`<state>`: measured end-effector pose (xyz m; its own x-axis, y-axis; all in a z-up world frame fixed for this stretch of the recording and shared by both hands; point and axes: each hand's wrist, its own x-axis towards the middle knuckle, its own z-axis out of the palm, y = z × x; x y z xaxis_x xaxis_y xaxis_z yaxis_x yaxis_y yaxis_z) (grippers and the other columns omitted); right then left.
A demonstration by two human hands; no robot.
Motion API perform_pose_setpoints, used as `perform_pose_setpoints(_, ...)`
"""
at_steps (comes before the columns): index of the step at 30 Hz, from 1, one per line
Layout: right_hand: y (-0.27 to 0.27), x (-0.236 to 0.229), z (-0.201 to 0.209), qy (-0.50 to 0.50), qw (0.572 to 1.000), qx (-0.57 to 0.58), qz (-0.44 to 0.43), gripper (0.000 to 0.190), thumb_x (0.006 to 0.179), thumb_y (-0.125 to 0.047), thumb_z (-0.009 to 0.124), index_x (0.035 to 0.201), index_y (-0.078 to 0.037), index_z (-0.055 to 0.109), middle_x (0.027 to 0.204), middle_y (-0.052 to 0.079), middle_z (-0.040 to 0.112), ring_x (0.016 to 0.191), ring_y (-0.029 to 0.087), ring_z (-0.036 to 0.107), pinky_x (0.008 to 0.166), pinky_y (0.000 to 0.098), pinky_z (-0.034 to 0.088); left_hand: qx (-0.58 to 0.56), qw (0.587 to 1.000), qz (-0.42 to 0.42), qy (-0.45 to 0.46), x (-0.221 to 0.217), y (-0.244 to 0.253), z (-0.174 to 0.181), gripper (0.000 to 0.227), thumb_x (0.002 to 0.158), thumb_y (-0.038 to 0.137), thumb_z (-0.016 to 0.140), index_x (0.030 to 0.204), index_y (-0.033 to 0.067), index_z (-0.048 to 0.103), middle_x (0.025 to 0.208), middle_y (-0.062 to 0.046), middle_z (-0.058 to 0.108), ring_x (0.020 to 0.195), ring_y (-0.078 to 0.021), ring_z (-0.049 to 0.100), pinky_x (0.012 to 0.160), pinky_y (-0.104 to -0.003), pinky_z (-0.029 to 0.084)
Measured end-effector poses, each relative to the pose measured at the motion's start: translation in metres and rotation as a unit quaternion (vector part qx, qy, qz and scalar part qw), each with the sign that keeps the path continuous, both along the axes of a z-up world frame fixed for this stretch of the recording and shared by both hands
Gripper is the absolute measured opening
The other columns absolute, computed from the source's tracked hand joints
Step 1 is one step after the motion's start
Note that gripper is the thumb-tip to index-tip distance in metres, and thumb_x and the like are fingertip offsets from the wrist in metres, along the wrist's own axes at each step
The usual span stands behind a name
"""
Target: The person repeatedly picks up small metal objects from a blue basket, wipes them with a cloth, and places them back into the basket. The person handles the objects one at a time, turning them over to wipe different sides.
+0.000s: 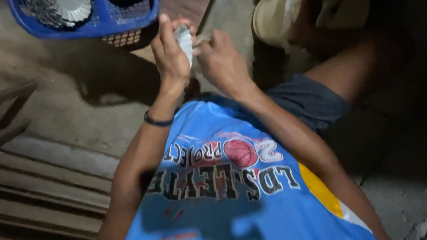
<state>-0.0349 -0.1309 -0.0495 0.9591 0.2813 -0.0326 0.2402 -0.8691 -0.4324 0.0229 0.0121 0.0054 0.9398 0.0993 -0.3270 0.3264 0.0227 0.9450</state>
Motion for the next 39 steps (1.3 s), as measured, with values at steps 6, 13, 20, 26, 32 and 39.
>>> perform_pose_setpoints(6, -0.045, 0.01, -0.029, 0.11, 0.956, 0.217, -0.162, 0.046, 0.091, 0.003, 0.054, 0.121, -0.017, 0.082, 0.122, 0.014, 0.08, 0.112, 0.034, 0.076, 0.102, 0.0423, 0.055, -0.326, 0.907, 0.081, 0.255, 0.021, 0.02, 0.008, 0.079, 0.079, 0.078, 0.058, 0.102, 0.0044, 0.075, 0.084, -0.015, 0.078, 0.067, -0.0282, 0.076, 0.051, -0.05, 0.067)
perform_pose_setpoints(13, 0.003, 0.013, 0.029, 0.104, 0.89, 0.398, -0.199, 0.015, 0.107, -0.01, 0.066, 0.12, -0.015, 0.069, 0.106, 0.005, 0.075, 0.095, 0.019, 0.069, 0.086, 0.0335, 0.056, -0.244, 0.952, 0.123, 0.138, 0.005, 0.0, -0.035, 0.045, 0.101, 0.048, 0.059, 0.098, 0.0078, 0.081, 0.086, -0.01, 0.08, 0.072, -0.0219, 0.076, 0.06, -0.038, 0.062)
perform_pose_setpoints(20, 0.026, -0.001, 0.03, 0.086, 0.855, 0.482, -0.173, 0.02, 0.117, -0.012, 0.06, 0.135, -0.013, 0.069, 0.104, 0.003, 0.068, 0.105, 0.013, 0.062, 0.099, 0.0354, 0.055, 0.023, 0.994, 0.083, -0.061, -0.028, -0.002, -0.061, 0.044, 0.114, 0.041, 0.049, 0.117, 0.0178, 0.086, 0.1, -0.012, 0.082, 0.096, -0.0211, 0.077, 0.093, -0.038, 0.066)
perform_pose_setpoints(26, 0.012, -0.016, 0.037, 0.074, 0.951, 0.301, -0.013, 0.036, 0.105, -0.001, 0.067, 0.136, -0.017, 0.069, 0.113, 0.012, 0.074, 0.113, 0.042, 0.072, 0.105, 0.0499, 0.058, -0.152, 0.981, 0.118, 0.018, -0.022, 0.006, -0.076, 0.051, 0.108, 0.048, 0.053, 0.107, 0.009, 0.085, 0.094, -0.018, 0.084, 0.081, -0.0256, 0.086, 0.069, -0.037, 0.076)
perform_pose_setpoints(32, 0.015, -0.015, 0.041, 0.132, 0.912, 0.387, -0.014, 0.03, 0.11, -0.001, 0.061, 0.135, -0.016, 0.067, 0.114, 0.015, 0.079, 0.115, 0.041, 0.077, 0.104, 0.0523, 0.058, -0.144, 0.984, 0.103, 0.01, -0.019, 0.01, -0.063, 0.061, 0.107, 0.058, 0.048, 0.094, 0.0121, 0.086, 0.083, -0.014, 0.082, 0.074, -0.02, 0.083, 0.063, -0.035, 0.072)
perform_pose_setpoints(39, 0.001, -0.005, 0.009, 0.102, 0.763, 0.586, -0.253, 0.03, 0.119, -0.007, 0.057, 0.147, -0.006, 0.068, 0.134, 0.009, 0.075, 0.126, 0.015, 0.066, 0.119, 0.0438, 0.052, 0.164, 0.925, 0.053, -0.338, -0.026, -0.011, -0.017, 0.037, 0.114, 0.029, 0.06, 0.137, 0.0007, 0.069, 0.132, -0.019, 0.076, 0.133, -0.0361, 0.072, 0.124, -0.052, 0.053)
